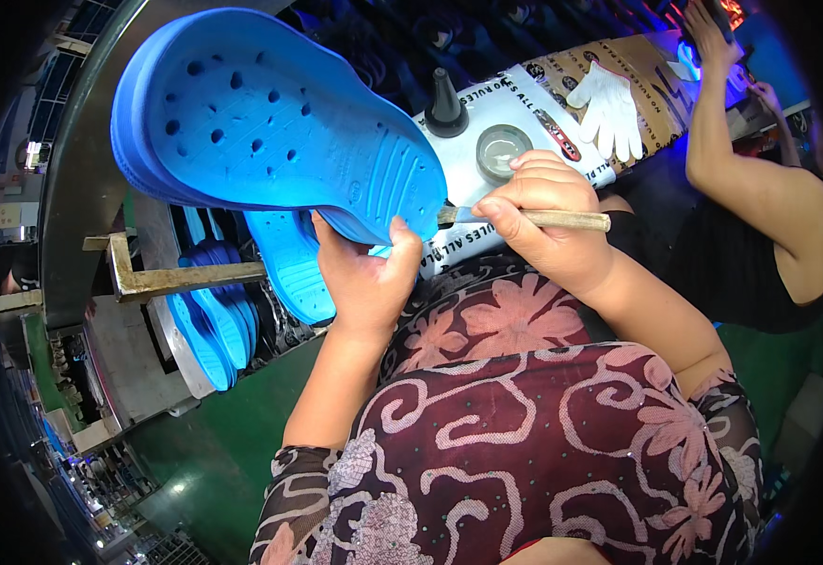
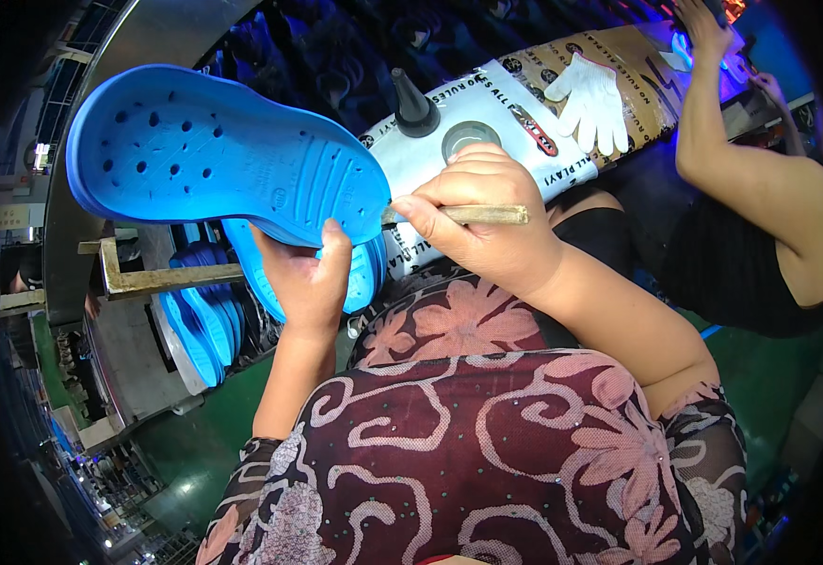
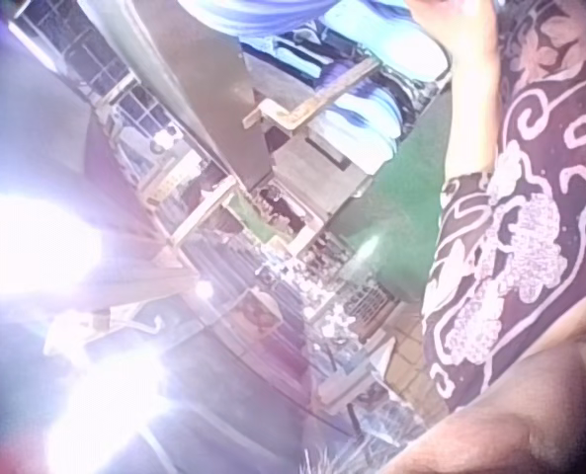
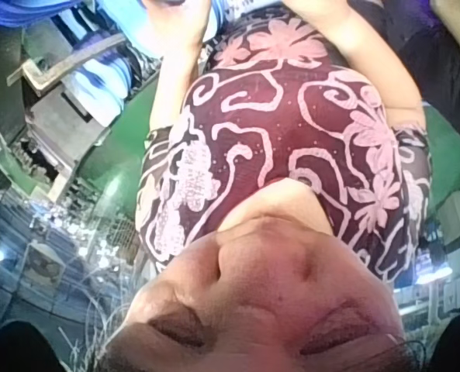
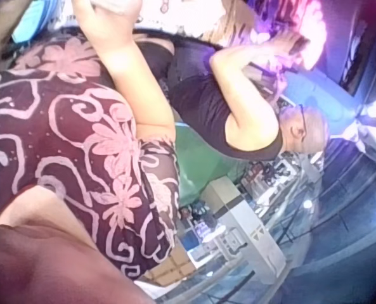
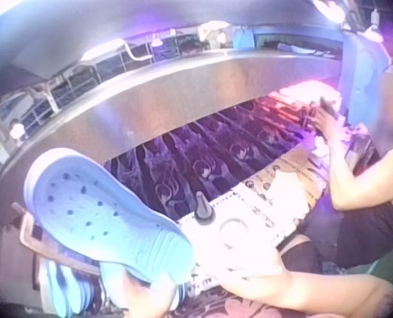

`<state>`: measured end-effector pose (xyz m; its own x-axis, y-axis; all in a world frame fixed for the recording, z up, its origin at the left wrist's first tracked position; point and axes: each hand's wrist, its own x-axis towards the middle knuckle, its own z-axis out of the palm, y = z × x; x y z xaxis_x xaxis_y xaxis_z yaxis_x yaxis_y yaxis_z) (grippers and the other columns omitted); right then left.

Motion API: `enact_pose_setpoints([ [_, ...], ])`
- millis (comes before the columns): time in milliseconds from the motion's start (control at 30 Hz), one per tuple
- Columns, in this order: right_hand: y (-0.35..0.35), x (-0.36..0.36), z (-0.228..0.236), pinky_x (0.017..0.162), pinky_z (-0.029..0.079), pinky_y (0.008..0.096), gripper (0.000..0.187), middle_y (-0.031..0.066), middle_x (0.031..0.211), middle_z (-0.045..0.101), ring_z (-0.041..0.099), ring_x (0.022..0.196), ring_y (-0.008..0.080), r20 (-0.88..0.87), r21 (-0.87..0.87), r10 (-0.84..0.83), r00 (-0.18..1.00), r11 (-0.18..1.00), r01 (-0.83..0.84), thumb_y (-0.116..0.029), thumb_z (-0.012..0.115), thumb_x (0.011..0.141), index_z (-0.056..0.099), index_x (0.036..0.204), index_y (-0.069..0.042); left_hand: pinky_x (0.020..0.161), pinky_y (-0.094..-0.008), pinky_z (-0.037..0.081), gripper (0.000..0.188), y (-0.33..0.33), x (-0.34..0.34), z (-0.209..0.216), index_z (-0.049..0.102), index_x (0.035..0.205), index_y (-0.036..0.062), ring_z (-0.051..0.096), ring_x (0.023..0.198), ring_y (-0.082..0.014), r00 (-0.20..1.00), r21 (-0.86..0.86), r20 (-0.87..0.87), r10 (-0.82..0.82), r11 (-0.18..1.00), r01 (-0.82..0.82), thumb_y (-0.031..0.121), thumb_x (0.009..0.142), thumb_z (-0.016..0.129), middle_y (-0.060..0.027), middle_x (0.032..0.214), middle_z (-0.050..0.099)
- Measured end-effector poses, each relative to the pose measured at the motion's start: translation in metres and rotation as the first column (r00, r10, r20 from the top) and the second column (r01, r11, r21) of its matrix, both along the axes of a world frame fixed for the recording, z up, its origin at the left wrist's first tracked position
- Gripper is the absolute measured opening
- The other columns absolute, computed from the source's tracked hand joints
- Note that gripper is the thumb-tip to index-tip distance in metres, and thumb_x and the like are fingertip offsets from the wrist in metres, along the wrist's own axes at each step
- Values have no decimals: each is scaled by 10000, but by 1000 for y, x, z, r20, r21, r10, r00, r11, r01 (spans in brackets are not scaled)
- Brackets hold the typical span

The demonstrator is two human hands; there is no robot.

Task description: The person applies glue to shoe soles by dipping a brush into an adhesive container, spreading it onto each sole, and placing the soles onto an overhead shelf.

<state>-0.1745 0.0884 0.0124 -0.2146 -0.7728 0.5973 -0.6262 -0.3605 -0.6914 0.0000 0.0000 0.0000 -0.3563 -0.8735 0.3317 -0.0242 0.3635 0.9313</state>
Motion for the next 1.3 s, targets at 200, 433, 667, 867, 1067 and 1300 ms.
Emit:
enact_pose_setpoints([
  [200, 7, -6, -1, 692, 436, 324, 171, 52, 598, 604, 535, 559, 234, -63, -6, -52, 997, 999, 52, -126, 657, 810, 651, 668, -30, 852, -307, 465, 551, -2, 4, -5, 363, 1208, -78, 599, 922, -211, 1000, -16, 2, 6, 1000, -5, 3, 723, 611, -162, 1037, 581],
  [433, -3, -3, 5, 700, 439, 324, 139, 49, 643, 641, 556, 572, 205, -120, -10, 31, 992, 999, -32, -116, 662, 796, 667, 676, -47, 844, -304, 470, 559, 0, 4, -3, 357, 1213, -78, 601, 916, -211, 1000, 34, -10, 18, 999, -18, 0, 723, 614, -161, 1047, 576],
  [667, 4, -11, 5, 660, 417, 336, 159, 49, 594, 589, 545, 582, 228, -187, 1, -34, 982, 999, 35, -157, 670, 784, 661, 670, -48, 843, -311, 474, 559, 0, 6, -5, 350, 1219, -73, 603, 920, -211, 999, 0, -39, 3, 1000, -3, -13, 726, 606, -164, 1053, 571],
  [867, 3, -4, 4, 635, 394, 323, 128, 36, 572, 565, 515, 552, 215, -118, -60, 59, 991, 996, -67, -129, 705, 760, 650, 671, -54, 822, -314, 483, 546, 3, 3, -10, 361, 1187, -71, 611, 897, -208, 997, -54, -79, 10, 998, -14, -31, 707, 619, -169, 1035, 580],
  [1067, 11, -6, 5, 707, 422, 333, 186, 57, 590, 585, 532, 567, 233, -152, -16, 1, 988, 1000, -4, -172, 651, 809, 646, 663, -56, 735, -302, 506, 450, 0, 7, -22, 449, 1090, -65, 629, 785, -210, 995, -294, -69, 65, 952, -82, -45, 678, 628, -149, 931, 611],
  [1300, 4, 6, 7, 669, 407, 330, 162, 54, 575, 583, 531, 555, 231, -142, -53, 21, 990, 998, -28, -149, 671, 788, 649, 654, -60, 668, -277, 502, 295, 5, 1, -15, 552, 952, -54, 618, 750, -196, 984, -260, -176, 12, 964, -59, -44, 670, 636, -125, 906, 623],
])
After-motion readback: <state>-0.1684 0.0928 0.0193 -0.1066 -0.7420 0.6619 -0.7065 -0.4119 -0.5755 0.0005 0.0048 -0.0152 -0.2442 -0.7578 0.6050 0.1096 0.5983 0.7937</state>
